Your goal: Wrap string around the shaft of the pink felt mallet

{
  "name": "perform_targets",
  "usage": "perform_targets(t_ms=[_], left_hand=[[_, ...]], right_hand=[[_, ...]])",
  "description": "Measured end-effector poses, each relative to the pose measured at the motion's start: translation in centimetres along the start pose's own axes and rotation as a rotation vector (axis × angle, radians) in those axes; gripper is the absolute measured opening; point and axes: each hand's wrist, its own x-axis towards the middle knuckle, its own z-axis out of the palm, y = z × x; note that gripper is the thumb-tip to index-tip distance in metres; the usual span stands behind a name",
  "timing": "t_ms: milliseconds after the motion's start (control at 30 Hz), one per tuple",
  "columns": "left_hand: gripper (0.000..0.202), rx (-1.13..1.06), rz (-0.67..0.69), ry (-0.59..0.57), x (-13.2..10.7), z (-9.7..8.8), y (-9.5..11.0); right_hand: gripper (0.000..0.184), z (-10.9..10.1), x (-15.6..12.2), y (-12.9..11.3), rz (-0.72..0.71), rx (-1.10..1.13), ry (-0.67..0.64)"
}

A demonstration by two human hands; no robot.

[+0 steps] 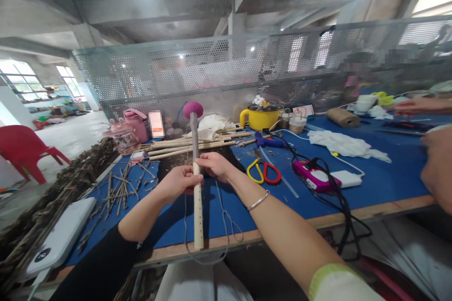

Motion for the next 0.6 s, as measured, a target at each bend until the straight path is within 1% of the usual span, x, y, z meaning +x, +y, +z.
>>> perform_targets(t_ms=[133,200,267,300,333,367,433,467,533,600], left_hand=[[0.037,-0.074,-0.024,-0.129,-0.3,-0.3,0.6],[0.036,-0.099,-0.04,-0.192,-0.5,-0.4,0.7],[0.035,-0.109,-0.059,-0.219,-0.5,-0.3,0.7],[0.035,-0.094,-0.064,-0.201,-0.4,-0.2,0.6],[0.035,-0.06,-0.057,-0.154,-0.4,-0.1,0.5],[0.035,-0.008,-0.032,-0.081,-0.3,0.1,0.3],[0.038,0.114,0.064,0.097,-0.1,0.5,-0.2],[0.04,0.155,0.113,0.167,0.0,0.8,-0.4],[0.039,0.155,0.159,0.235,0.1,1.4,-0.7],[0.034,0.098,0.149,0.277,0.1,1.9,-0.8]], right_hand=[[0.029,-0.4,-0.4,-0.3,0.099,0.155,-0.129],[0.03,-0.5,-0.5,-0.3,0.122,0.166,-0.147],[0.028,-0.4,-0.4,-0.2,0.103,0.151,-0.126],[0.028,-0.3,-0.3,-0.2,0.088,0.142,-0.107],[0.028,-0.3,-0.2,-0.1,0.075,0.131,-0.086],[0.028,-0.3,-0.1,0.0,0.062,0.118,-0.065],[0.028,-0.2,0.1,0.1,0.034,0.09,-0.03],[0.028,-0.2,0.1,0.1,0.022,0.072,-0.018],[0.028,0.0,0.1,0.0,0.002,0.034,-0.004],[0.029,0.5,0.1,-0.2,-0.013,-0.008,0.004]])
